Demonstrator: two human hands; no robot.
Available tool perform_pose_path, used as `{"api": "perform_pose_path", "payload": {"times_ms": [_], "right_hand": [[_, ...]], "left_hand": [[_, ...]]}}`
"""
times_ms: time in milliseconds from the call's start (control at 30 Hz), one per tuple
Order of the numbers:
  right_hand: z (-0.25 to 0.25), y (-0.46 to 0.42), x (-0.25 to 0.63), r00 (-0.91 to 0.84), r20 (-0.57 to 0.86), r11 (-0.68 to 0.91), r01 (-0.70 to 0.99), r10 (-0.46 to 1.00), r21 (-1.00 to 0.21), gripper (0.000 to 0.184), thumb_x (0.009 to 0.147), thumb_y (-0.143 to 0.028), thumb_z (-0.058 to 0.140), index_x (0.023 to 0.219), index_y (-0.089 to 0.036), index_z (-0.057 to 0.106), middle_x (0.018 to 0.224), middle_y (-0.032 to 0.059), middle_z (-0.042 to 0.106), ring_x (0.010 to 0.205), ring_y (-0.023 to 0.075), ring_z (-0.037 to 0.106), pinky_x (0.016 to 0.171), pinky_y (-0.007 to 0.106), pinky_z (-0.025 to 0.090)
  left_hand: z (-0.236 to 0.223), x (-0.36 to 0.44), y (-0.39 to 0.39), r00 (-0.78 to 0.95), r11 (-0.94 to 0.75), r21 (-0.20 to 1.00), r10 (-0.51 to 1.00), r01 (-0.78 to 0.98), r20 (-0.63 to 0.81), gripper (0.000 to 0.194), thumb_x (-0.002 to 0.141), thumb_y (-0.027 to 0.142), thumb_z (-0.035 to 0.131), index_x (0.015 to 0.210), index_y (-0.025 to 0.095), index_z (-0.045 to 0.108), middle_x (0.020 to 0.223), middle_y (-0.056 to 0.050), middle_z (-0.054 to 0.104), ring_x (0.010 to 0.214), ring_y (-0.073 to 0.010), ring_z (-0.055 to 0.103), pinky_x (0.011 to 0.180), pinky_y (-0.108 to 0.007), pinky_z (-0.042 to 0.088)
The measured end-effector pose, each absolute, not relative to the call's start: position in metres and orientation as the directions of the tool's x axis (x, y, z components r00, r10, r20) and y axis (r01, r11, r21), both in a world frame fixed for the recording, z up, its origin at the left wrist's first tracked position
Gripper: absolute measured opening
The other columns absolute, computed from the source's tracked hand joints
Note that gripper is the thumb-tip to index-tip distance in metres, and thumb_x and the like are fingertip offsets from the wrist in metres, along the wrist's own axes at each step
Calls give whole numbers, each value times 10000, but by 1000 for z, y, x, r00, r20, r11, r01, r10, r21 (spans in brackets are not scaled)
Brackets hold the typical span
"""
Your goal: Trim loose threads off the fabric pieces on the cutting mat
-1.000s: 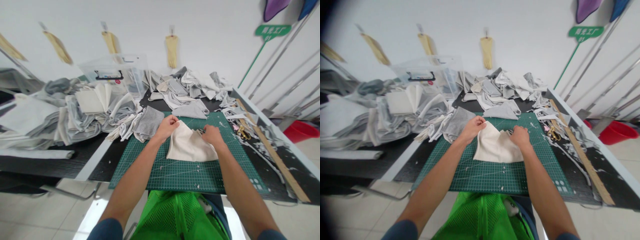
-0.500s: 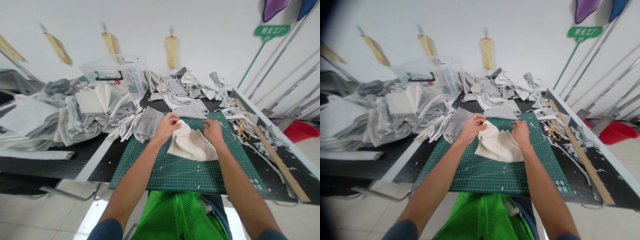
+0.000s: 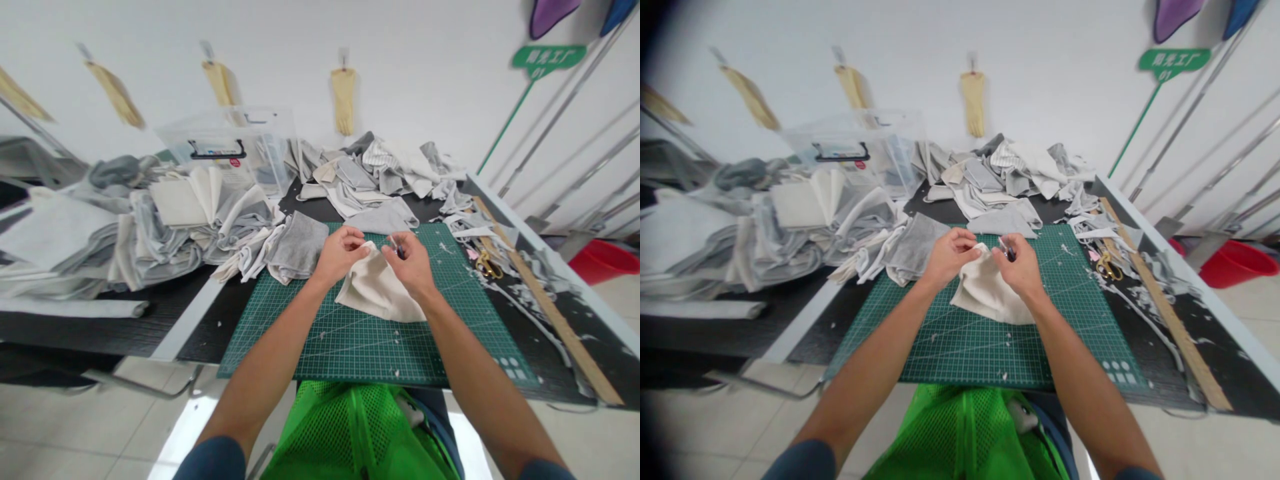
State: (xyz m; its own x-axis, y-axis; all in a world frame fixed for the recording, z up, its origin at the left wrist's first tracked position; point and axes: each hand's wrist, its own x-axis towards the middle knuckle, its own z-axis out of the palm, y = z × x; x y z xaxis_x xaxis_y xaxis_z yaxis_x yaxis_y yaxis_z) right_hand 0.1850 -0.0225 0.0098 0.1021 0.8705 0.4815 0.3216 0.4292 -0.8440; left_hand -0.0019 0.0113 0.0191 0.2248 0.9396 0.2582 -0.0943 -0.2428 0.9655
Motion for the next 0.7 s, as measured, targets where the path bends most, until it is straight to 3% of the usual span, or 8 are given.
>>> {"api": "perform_pose_path", "payload": {"times_ms": [300, 700], "right_hand": [[14, -27, 179, 6, 426, 394, 371, 905, -841, 288, 855, -428, 675, 1000, -200, 772, 706, -11, 622, 603, 129, 466, 566, 269, 359], [15, -28, 180, 172, 412, 362, 261, 895, -895, 348, 917, -535, 621, 822, -205, 677, 609, -29, 497, 569, 124, 415, 534, 261, 344]], "left_hand": [[19, 4, 8, 261, -269, 961, 925, -60, 275, 335, 694, 213, 811, 949, 178, 597, 794, -2, 687, 708, -114, 630, 687, -244, 467], [17, -1, 13, 235, -327, 945, 918, -7, 319, 211, 719, 276, 802, 800, 173, 638, 751, -10, 665, 683, -126, 582, 637, -255, 441]]}}
